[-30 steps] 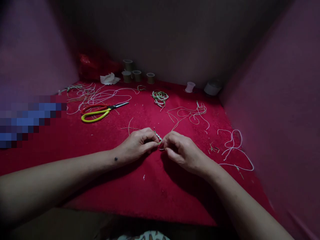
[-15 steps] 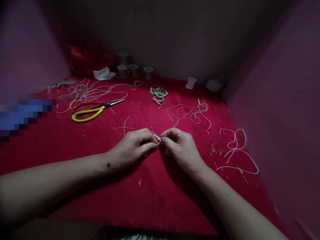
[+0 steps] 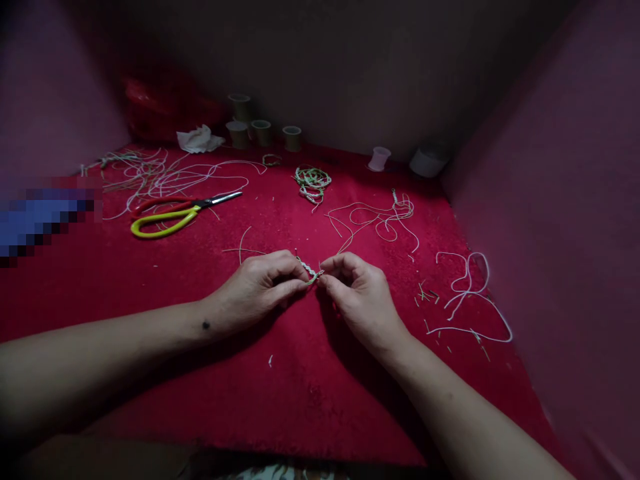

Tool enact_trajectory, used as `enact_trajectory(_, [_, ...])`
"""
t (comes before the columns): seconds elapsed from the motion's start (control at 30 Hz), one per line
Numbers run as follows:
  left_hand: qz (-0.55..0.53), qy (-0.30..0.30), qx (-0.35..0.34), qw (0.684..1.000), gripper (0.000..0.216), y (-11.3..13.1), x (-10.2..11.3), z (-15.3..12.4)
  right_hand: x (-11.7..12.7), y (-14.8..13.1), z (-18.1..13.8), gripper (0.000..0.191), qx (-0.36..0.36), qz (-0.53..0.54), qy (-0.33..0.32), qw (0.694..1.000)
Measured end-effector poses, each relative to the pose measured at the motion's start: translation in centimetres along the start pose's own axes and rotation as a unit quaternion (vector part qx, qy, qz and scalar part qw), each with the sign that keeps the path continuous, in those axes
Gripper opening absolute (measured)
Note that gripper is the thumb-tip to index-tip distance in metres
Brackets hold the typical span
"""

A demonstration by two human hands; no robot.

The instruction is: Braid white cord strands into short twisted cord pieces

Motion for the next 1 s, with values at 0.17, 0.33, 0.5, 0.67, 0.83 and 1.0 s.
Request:
enact_trajectory(0.17, [0.012,0.018,-0.017,1.000,0.010,0.2,0.3,-0.1,-0.3,-2.5,0.0,0.011,0.145,-0.175,0.019,0.974])
enact_trajectory(0.33, [0.013,0.029,-0.023,0.999,0.009,0.2,0.5,-0.1,-1.8,-4.8,-1.0,0.016,0.276,-0.314,0.015,0.908])
enact_trajectory(0.5, [0.019,0.029,-0.027,0.999,0.008,0.2,0.5,-0.1,-2.3,-5.1,-1.5,0.018,0.296,-0.371,0.013,0.880])
enact_trajectory(0.67, [0.020,0.034,-0.028,0.999,0.008,0.2,0.6,-0.2,-2.5,-4.9,-1.4,0.017,0.280,-0.380,0.007,0.881])
enact_trajectory(0.83, [0.020,0.034,-0.027,0.999,0.007,0.2,0.5,-0.2,-2.8,-5.1,-1.8,0.018,0.290,-0.361,-0.012,0.886])
enact_trajectory(1.0, [0.019,0.034,-0.025,0.999,0.007,0.2,0.6,-0.2,-3.1,-4.8,-1.7,0.017,0.294,-0.362,-0.024,0.884])
Point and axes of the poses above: each hand's wrist, its own z-axis towards the middle knuckle, its own x-axis out of the back of the hand, y = z × x, the point moved 10 cm from there along z, towards the middle knuckle, and after that the axes turned 2 degrees about x, right-handed, at the moved point
